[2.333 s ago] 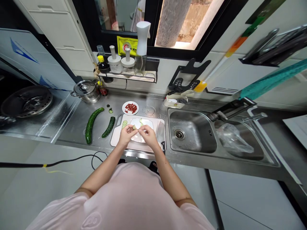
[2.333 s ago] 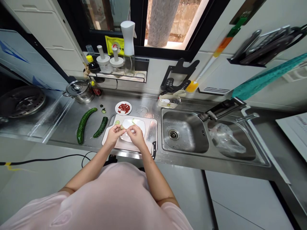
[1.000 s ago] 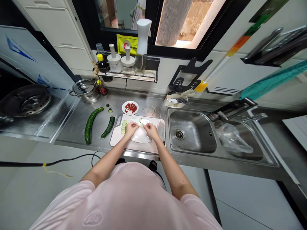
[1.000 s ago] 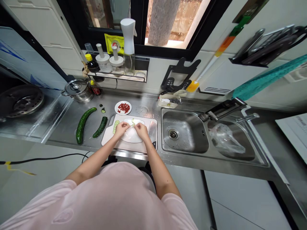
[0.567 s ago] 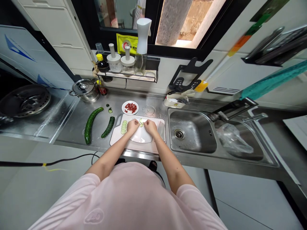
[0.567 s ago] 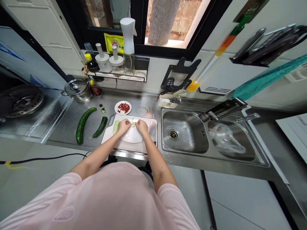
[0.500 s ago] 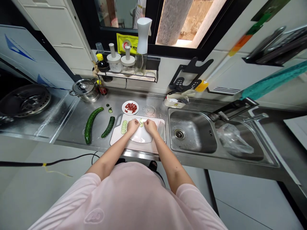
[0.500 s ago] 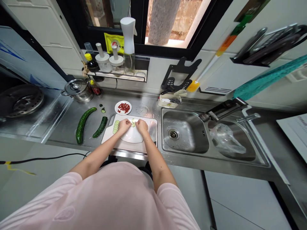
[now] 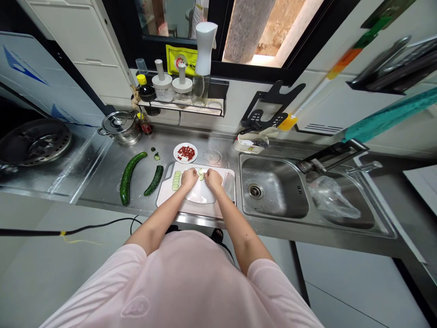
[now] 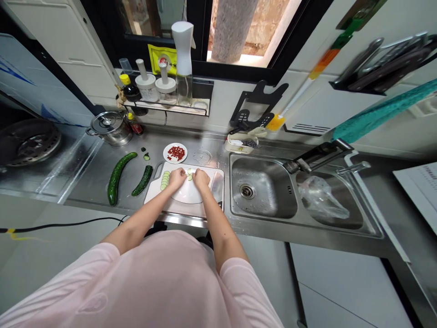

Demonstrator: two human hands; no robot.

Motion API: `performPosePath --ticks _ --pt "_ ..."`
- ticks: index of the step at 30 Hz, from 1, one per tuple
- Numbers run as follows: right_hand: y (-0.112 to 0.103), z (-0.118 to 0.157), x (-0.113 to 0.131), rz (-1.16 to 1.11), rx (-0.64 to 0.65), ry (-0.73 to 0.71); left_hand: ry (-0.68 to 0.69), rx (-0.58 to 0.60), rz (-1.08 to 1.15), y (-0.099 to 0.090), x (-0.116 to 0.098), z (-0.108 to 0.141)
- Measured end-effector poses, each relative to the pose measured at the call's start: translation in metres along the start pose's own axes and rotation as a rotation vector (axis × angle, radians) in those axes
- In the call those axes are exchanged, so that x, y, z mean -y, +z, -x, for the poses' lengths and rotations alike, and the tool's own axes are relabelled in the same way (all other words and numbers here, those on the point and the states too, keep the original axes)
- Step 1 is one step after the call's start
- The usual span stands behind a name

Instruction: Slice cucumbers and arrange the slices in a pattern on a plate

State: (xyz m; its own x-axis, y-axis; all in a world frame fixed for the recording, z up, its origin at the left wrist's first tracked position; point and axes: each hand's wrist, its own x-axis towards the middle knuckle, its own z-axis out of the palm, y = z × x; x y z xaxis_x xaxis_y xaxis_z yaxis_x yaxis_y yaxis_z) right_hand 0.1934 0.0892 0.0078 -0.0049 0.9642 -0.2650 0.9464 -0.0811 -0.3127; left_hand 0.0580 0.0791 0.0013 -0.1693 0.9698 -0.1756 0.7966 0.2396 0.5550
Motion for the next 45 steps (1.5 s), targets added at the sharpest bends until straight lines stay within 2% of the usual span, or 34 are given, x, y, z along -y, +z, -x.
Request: performPosePath --ticks 11,17,20,23,26,28,37,45 --pt "0.001 0.001 0.004 0.033 -0.007 0.010 -0.008 0.013 -0.062 0.001 -0.001 -0.002" --pt "0.003 0.002 0.005 0.022 -0.033 0.013 0.032 0.005 -0.059 0.001 0.002 -0.002" --pt "0.003 0.003 0.005 0.012 -0.030 0.016 0.108 -0.011 -0.053 0.001 0.004 0.002" --pt "0.004 0.002 0.005 0.014 -0.037 0.017 0.268 -0.042 -0.066 0.002 0.007 0.010" --pt "0.005 0.001 0.004 0.016 -0.039 0.014 0.409 -0.017 -0.109 0.006 0.010 0.018" --pt "0.006 0.000 0.003 0.014 -0.036 0.012 0.450 0.006 -0.144 0.008 0.011 0.020" --pt "0.004 0.000 0.003 0.011 -0.030 0.020 0.506 0.035 -0.350 0.011 0.014 0.019" --pt "0.006 -0.004 -0.002 -0.013 -0.035 0.019 0.478 0.061 -0.395 0.010 0.010 0.019"
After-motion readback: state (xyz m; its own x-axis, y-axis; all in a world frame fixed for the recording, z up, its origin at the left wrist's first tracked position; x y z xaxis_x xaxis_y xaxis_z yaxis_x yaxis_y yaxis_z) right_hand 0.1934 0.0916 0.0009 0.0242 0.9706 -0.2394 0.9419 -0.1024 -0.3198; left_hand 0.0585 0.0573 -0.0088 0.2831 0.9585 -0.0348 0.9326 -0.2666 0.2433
